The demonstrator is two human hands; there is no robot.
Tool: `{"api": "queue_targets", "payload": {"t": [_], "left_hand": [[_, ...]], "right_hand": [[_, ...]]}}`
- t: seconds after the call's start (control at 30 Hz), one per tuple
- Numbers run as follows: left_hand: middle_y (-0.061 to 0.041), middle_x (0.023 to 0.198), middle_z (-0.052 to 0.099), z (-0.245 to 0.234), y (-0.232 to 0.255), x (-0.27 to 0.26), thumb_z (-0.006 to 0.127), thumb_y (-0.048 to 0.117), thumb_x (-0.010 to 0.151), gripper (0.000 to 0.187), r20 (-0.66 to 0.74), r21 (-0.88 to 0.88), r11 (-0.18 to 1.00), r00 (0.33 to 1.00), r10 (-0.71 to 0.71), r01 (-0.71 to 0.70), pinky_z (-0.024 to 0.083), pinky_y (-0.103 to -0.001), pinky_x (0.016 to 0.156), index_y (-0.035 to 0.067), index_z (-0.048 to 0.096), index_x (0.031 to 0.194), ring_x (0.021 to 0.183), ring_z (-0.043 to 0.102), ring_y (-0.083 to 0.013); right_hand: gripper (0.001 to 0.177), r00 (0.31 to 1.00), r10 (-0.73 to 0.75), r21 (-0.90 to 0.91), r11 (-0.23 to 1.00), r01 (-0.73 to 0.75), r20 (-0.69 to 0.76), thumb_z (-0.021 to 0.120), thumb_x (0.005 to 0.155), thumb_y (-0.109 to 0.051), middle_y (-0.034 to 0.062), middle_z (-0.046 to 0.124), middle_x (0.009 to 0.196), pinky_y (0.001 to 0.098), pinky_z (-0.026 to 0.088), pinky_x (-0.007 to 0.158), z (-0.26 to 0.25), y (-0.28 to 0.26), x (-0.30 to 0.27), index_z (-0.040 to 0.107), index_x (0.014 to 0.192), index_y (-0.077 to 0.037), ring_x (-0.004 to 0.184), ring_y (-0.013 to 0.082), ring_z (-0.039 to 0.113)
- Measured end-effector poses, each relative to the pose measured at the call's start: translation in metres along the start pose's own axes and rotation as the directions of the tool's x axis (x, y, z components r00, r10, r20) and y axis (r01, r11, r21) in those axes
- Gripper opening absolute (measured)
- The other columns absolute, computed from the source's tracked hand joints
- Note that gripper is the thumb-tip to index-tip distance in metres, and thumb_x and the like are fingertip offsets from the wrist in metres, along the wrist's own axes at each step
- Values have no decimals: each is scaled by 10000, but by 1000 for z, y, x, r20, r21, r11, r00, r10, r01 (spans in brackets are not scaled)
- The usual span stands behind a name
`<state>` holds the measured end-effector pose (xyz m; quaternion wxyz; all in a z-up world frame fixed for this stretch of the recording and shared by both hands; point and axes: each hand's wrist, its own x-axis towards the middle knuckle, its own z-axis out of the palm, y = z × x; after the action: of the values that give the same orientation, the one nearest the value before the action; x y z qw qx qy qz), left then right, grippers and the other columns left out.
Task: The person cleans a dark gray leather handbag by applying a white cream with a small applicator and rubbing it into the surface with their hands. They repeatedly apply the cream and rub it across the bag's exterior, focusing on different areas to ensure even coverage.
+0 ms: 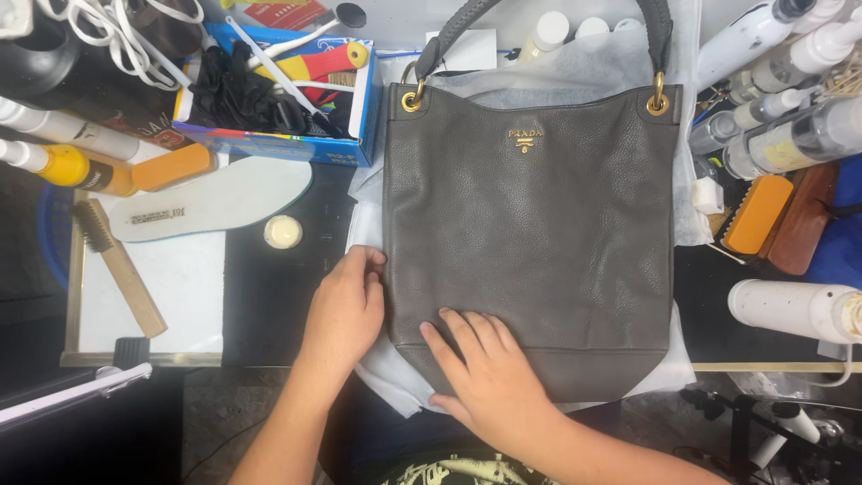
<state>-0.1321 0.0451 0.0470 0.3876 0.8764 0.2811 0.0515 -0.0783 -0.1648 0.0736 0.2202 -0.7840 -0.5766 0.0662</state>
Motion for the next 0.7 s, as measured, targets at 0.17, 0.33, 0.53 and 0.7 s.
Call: {"api": "queue_targets", "payload": {"t": [0.17, 0.33, 0.53, 0.7], "left_hand": [[-159, 1053, 696, 11, -14, -11, 538, 27, 925, 276, -58, -115, 993, 998, 4, -10, 524, -447, 858, 11, 562, 1200, 1000, 685, -355], [-157, 1162, 641, 22, -13, -21, 631, 162, 938, 367, -128, 30, 988, 980, 154, -152, 473, -467, 935, 36, 584, 1280, 1100, 605, -350], [-157, 1211, 551, 22, 1, -32, 771, 384, 824, 651, -44, 229, 961, 984, 172, -158, 426, -466, 902, 92, 592, 1377, 1104, 525, -334], [-148, 1232, 558, 19, 9, -29, 785, 348, 778, 648, -7, 315, 937, 987, 162, -152, 428, -449, 876, 77, 604, 1338, 1115, 533, -329]], "right_hand": [[490, 993, 81, 154, 986, -67, -82, 771, 807, -188, 124, 684, 1174, 378, 535, 907, -13, 9, -17, 662, 1241, 12, 1045, 298, 665], [268, 866, 455, 384, 852, -355, -208, 744, 886, -144, 132, 738, 1062, 317, 554, 886, -32, 54, -30, 694, 1100, 9, 979, 242, 733], [283, 560, 825, 973, 58, -223, 79, 641, 986, -59, 90, 748, 1037, 259, 570, 754, -63, 144, -47, 681, 1253, 27, 830, 126, 713], [275, 575, 805, 989, -126, -75, 146, 580, 1078, -74, 114, 740, 1135, 259, 589, 812, -76, 178, -43, 656, 1310, 51, 927, 143, 732]]}}
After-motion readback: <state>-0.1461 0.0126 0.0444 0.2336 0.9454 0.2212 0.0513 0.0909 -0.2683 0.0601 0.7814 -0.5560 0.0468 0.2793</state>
